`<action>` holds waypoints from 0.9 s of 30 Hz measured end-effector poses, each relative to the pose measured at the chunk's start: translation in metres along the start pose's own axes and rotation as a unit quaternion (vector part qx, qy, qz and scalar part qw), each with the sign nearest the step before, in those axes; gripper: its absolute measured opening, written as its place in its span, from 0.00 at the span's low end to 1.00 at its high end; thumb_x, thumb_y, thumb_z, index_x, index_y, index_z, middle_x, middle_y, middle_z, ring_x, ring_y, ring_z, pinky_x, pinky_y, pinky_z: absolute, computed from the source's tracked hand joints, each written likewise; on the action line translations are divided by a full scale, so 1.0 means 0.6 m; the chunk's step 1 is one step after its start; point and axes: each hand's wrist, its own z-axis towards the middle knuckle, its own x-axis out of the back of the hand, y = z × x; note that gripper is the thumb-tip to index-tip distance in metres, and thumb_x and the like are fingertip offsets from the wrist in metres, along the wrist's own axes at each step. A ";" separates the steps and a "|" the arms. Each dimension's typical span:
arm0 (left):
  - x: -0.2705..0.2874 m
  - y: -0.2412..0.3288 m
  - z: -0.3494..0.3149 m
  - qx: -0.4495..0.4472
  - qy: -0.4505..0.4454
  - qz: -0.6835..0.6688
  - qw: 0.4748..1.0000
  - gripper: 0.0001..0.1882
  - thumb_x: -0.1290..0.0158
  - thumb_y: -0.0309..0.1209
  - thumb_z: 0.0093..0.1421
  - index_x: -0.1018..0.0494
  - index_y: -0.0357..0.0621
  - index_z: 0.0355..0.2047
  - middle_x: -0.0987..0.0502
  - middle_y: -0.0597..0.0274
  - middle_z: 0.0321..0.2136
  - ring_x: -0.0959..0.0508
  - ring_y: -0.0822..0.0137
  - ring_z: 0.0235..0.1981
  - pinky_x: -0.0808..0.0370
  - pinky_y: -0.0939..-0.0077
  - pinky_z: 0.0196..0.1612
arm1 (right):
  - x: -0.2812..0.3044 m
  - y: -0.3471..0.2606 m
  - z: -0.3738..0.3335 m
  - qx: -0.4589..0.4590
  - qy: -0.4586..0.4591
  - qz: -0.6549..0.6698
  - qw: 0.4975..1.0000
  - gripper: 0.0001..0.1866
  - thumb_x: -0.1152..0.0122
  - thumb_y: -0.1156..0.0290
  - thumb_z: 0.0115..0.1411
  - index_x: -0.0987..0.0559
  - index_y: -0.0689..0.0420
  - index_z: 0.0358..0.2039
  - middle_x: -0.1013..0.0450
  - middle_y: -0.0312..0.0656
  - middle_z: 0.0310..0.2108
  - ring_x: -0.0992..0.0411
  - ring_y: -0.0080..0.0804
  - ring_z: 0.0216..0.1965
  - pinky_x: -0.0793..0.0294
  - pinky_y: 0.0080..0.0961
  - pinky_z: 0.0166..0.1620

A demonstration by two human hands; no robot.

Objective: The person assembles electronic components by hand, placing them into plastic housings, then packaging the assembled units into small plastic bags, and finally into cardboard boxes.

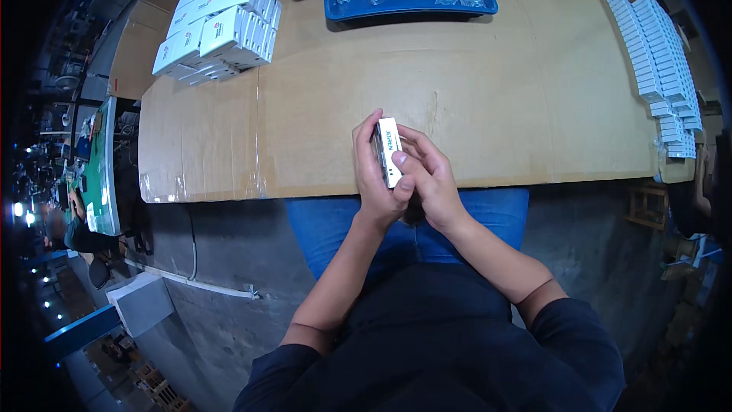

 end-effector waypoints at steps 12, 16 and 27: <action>0.001 0.000 -0.019 -0.008 0.058 -0.064 0.996 0.55 0.61 0.75 0.61 0.37 0.28 0.61 0.33 0.46 0.55 0.28 0.57 0.55 0.30 0.61 0.59 | -0.010 0.015 -0.026 0.082 -0.025 -0.112 0.990 0.27 0.45 0.71 0.75 0.35 0.69 0.70 0.29 0.52 0.64 0.28 0.30 0.61 0.29 0.27 0.63; 0.003 -0.006 -0.020 -0.022 0.066 -0.063 0.996 0.57 0.63 0.77 0.60 0.37 0.28 0.61 0.33 0.47 0.55 0.28 0.58 0.54 0.30 0.62 0.59 | -0.008 0.011 -0.026 0.088 -0.037 -0.123 0.988 0.26 0.46 0.71 0.75 0.33 0.68 0.69 0.28 0.49 0.63 0.29 0.31 0.61 0.30 0.27 0.63; 0.016 -0.001 0.007 -0.145 -0.004 0.108 0.983 0.68 0.65 0.82 0.58 0.51 0.25 0.73 0.36 0.40 0.61 0.29 0.54 0.59 0.30 0.57 0.62 | 0.006 -0.017 -0.009 0.055 -0.031 -0.160 0.985 0.26 0.47 0.62 0.77 0.30 0.65 0.68 0.28 0.48 0.62 0.31 0.31 0.62 0.29 0.27 0.62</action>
